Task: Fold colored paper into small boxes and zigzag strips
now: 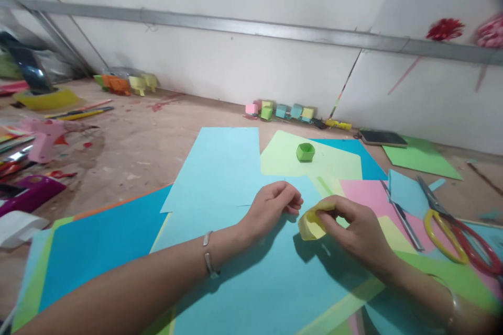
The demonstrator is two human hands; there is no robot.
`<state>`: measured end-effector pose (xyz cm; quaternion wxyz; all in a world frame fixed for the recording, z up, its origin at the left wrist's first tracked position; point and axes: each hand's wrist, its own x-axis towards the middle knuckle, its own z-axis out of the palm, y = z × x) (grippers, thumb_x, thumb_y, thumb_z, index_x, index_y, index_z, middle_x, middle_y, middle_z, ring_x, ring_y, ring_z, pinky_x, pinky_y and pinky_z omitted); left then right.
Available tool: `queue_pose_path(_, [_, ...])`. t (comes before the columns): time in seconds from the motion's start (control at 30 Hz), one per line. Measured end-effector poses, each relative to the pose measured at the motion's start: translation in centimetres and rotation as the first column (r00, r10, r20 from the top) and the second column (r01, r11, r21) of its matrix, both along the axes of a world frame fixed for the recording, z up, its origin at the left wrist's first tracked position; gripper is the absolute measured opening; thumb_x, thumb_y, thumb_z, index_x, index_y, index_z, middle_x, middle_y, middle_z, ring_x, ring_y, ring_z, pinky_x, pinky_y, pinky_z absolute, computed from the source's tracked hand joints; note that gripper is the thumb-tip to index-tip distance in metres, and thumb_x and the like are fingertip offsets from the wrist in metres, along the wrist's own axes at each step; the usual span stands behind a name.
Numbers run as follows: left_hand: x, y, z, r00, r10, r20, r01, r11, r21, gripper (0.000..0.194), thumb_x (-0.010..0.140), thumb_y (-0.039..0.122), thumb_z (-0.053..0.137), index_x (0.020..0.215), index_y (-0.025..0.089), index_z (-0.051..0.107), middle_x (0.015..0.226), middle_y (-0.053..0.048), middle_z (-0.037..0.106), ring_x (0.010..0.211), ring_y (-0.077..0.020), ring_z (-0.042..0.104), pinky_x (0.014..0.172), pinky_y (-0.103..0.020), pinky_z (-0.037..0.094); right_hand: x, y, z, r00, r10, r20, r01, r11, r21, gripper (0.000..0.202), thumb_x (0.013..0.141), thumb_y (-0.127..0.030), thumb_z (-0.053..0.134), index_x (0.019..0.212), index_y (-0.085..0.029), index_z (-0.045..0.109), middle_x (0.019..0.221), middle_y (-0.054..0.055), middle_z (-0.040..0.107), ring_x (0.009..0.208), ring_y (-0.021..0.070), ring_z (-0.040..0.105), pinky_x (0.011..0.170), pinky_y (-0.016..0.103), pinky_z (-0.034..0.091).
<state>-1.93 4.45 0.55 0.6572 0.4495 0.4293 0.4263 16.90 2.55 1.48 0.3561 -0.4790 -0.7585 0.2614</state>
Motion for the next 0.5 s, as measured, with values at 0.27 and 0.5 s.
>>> queue_pose_path(0.27, [-0.19,-0.53,-0.05,0.884,-0.198,0.423,0.334,0.901,-0.276,0.042,0.052,0.031,0.09,0.078,0.012,0.063,0.075,-0.001,0.062,0.067,-0.0112,0.059,0.068,-0.027,0.048,0.04,0.47,0.35,0.976,0.038,-0.214,-0.033,0.999,0.023,0.01,0.082,-0.018,0.061,0.075,-0.021,0.066,0.077,0.005,0.064,0.07,0.0172,0.062,0.055,0.026,0.05])
queue_pose_path(0.5, [0.46,-1.0,-0.25,0.889,-0.183,0.419,0.278,0.944,-0.177,0.049,0.062,0.049,0.086,0.081,0.013,0.059,0.075,-0.001,0.062,0.069,-0.0109,0.059,0.074,-0.03,0.052,-0.14,0.19,-0.24,0.977,-0.018,-0.214,0.024,0.999,0.027,0.009,0.085,-0.018,0.063,0.077,-0.022,0.064,0.078,0.002,0.061,0.069,0.0149,0.058,0.055,0.025,0.046])
